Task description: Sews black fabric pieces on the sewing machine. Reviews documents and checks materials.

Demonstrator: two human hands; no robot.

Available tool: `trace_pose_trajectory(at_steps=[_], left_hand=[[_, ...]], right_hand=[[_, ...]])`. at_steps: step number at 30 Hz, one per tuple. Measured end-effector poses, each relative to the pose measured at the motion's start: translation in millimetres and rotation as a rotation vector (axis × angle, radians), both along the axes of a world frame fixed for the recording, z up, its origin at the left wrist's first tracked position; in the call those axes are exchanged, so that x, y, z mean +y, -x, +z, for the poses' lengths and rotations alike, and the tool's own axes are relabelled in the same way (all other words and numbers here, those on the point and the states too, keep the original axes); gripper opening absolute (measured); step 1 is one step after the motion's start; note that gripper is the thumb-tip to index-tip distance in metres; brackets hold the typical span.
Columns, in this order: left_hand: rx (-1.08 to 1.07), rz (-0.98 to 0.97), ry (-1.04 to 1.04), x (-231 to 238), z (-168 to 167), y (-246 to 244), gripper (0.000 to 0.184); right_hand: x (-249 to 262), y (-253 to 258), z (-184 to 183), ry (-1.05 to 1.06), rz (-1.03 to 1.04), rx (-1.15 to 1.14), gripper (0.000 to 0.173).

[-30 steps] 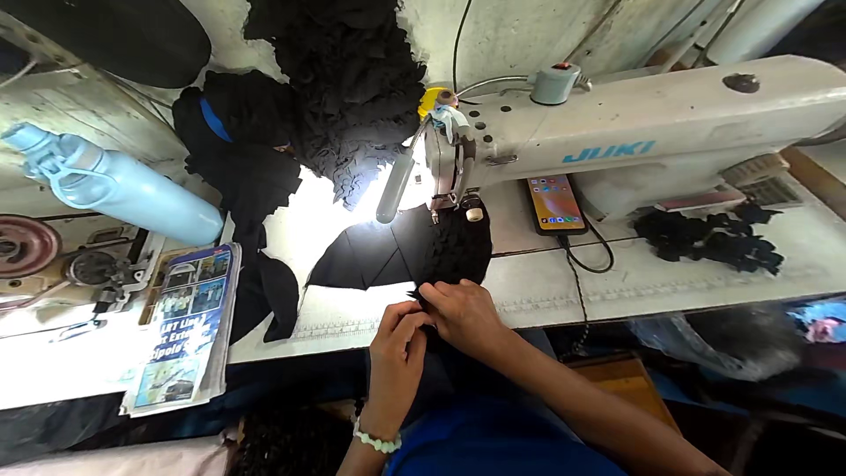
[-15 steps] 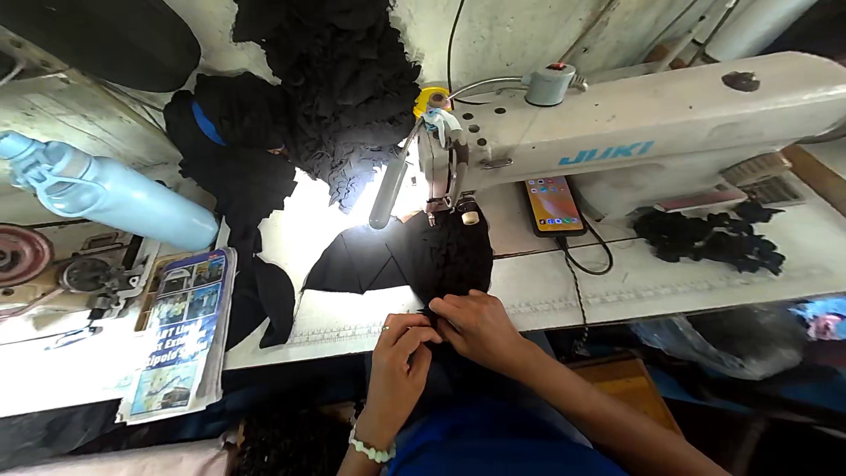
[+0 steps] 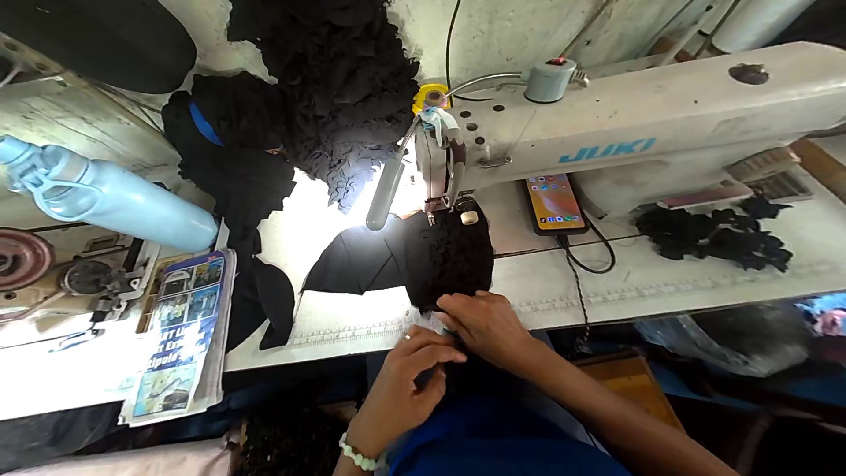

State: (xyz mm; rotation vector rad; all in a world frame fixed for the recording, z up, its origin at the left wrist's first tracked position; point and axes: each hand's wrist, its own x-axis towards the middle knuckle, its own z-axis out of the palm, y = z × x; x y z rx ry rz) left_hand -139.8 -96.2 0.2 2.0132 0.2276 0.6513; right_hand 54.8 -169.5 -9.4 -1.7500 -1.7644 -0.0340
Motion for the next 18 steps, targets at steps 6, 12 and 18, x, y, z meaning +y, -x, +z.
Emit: trace_pose_trajectory(at_steps=[6,12,18], left_hand=[[0.271,0.358,-0.277,60.3,-3.6,-22.7,0.032],[0.556,0.536,-0.644,84.9,-5.1,-11.1,0.039],[0.418,0.601,-0.681,54.1,2.2,-1.3,0.023]], right_hand=[[8.4,-32.5,13.3,0.264,-0.235,-0.004,0.048],[-3.6,-87.9,24.5,0.529,-0.210,0.015,0.057],[-12.9,-87.1,44.9,0.508,-0.218,-0.030,0.059]])
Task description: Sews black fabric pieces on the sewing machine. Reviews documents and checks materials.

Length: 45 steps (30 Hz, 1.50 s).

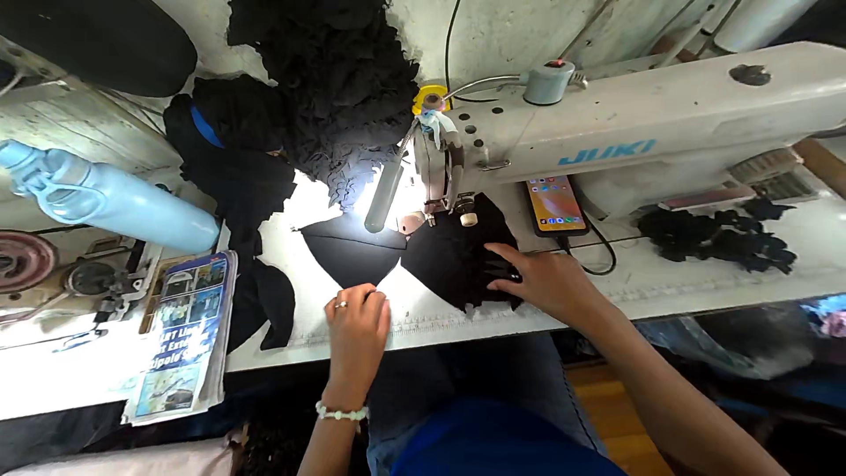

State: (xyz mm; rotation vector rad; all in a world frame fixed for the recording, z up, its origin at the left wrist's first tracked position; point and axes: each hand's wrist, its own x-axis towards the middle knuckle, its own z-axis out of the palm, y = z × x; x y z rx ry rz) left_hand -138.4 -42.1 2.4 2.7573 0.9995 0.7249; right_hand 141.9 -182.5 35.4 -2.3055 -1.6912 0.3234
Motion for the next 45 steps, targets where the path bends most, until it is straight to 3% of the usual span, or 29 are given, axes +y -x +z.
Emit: trace_pose_trajectory(at_steps=[3,5,8,12,14,16,18,21,26,31,34,38,42,45], left_hand=[[-0.019,0.032,0.144,-7.7,0.3,-42.8,0.048],[0.011,0.101,0.233,-4.2,-0.3,-71.2,0.041],[-0.015,0.111,0.399,-0.6,13.3,-90.9,0.023],[-0.357,0.116,0.922,1.5,22.1,-80.1,0.017],[-0.452,0.145,1.066,1.3,17.9,-68.7,0.022],[-0.324,0.152,0.860,-0.1,15.1,-57.2,0.024],[-0.228,0.100,0.463,-3.7,8.3,-50.4,0.023],[-0.236,-0.066,0.171,-7.3,1.3,-52.7,0.017],[-0.158,-0.202,0.144,-28.5,-10.8,-55.8,0.013],[-0.171,-0.197,0.146,-41.3,-22.3,-48.8,0.017],[-0.221,-0.012,0.128,-41.7,-17.0,-45.7,0.023],[-0.111,0.226,0.124,-22.7,-12.1,-46.2,0.045],[-0.114,0.154,0.210,-18.6,-4.7,-53.4,0.019],[-0.221,0.088,0.269,-20.6,-3.6,-56.8,0.014]], right_hand=[[11.8,15.9,-2.0,-0.281,-0.034,-0.002,0.033],[22.7,26.9,-8.3,-0.300,-0.053,0.072,0.025],[31.3,39.0,-24.8,-0.218,-0.067,0.111,0.030],[24.6,48.5,-41.3,-0.272,-0.017,0.037,0.055],[19.8,45.7,-41.7,-0.259,0.012,0.054,0.055],[17.4,38.8,-37.6,-0.232,0.019,0.141,0.045],[15.1,33.3,-31.0,-0.249,0.015,0.228,0.042],[15.8,30.9,-27.5,-0.423,0.052,0.132,0.032],[25.9,37.1,-26.8,-0.522,0.186,-0.197,0.010],[34.4,48.7,-26.4,-0.459,0.315,-0.285,0.019],[35.4,48.4,-27.5,-0.448,0.336,-0.245,0.014],[32.7,46.8,-30.6,-0.464,0.291,-0.207,0.007],[34.3,48.6,-24.8,-0.476,0.240,-0.224,0.004],[40.4,50.8,-24.3,-0.471,0.220,-0.248,0.003]])
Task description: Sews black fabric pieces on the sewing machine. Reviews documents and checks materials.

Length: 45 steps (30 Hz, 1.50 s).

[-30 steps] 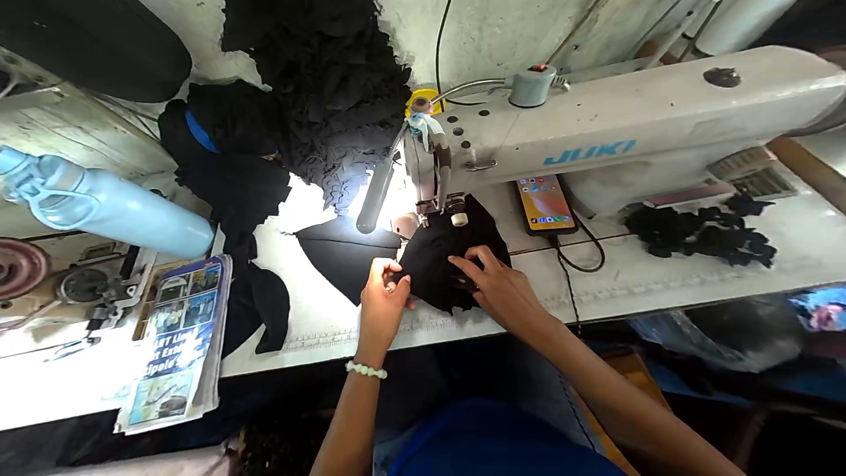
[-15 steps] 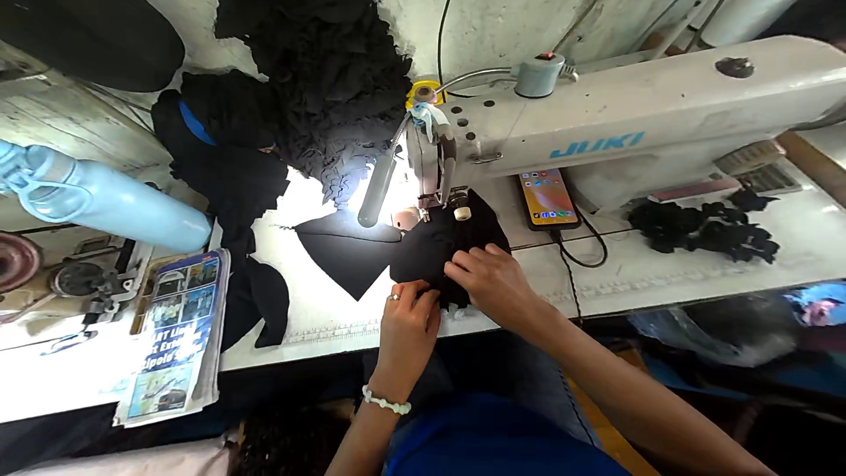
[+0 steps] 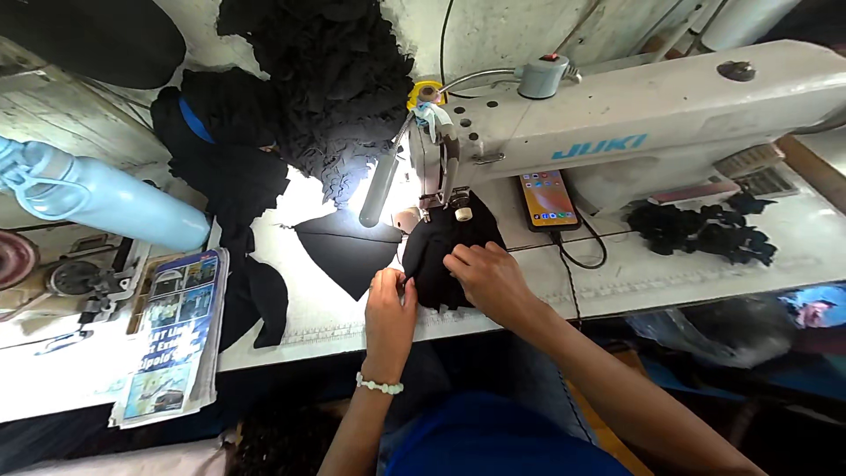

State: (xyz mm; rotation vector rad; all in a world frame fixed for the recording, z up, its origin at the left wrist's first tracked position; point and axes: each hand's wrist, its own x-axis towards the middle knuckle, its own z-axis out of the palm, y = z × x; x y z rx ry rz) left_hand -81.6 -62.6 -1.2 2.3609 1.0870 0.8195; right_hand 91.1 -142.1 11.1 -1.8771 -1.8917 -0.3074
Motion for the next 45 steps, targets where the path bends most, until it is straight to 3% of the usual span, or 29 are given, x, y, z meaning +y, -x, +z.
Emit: trace_pose_trajectory(at_steps=[7,9,12,15,19,21,24,26,30,36,38,41,45], left_hand=[[-0.189,-0.010,0.341,1.2,8.3,-0.6,0.019],[-0.202,0.006,0.351,3.8,11.8,2.8,0.024],[-0.168,0.024,0.246,8.6,18.4,12.6,0.024],[-0.050,0.054,-0.061,14.5,27.8,12.2,0.019],[0.009,-0.229,-0.203,39.9,17.6,-15.7,0.017],[0.119,-0.331,-0.225,52.5,-0.1,-33.8,0.038],[0.349,-0.265,-0.227,43.8,-25.0,-43.3,0.073],[0.402,-0.167,-0.224,23.8,-28.2,-42.1,0.077],[0.436,-0.055,-0.176,-7.4,-24.1,-37.3,0.082],[0.472,-0.111,-0.009,0.9,-15.0,-41.0,0.085],[0.395,-0.188,0.087,8.5,-5.9,-34.0,0.081],[0.065,-0.258,0.152,31.8,16.3,8.7,0.058],[-0.341,-0.110,0.304,57.0,54.0,142.5,0.035]], right_hand=[[13.1,7.8,-5.1,0.029,0.058,0.051,0.008],[10.8,6.7,-7.5,0.018,0.049,0.056,0.007],[3.0,2.9,-10.8,0.010,-0.010,0.141,0.010],[-2.1,-1.4,-7.4,-0.022,-0.112,0.338,0.023],[16.4,-2.0,2.9,-0.002,-0.306,0.440,0.036],[34.9,-3.3,4.7,0.179,-0.397,0.433,0.043],[58.7,-19.3,-1.7,0.435,-0.429,0.356,0.044],[62.8,-31.5,-9.5,0.372,-0.338,0.280,0.039],[50.1,-36.3,-23.3,0.254,-0.156,0.181,0.051],[44.0,-37.6,-29.9,0.201,-0.185,0.209,0.049],[41.7,-41.4,-28.5,0.195,-0.166,0.241,0.048],[23.8,-44.6,-12.8,0.161,-0.169,0.281,0.042],[-31.8,-56.8,-0.3,-0.051,-0.140,0.415,0.036]])
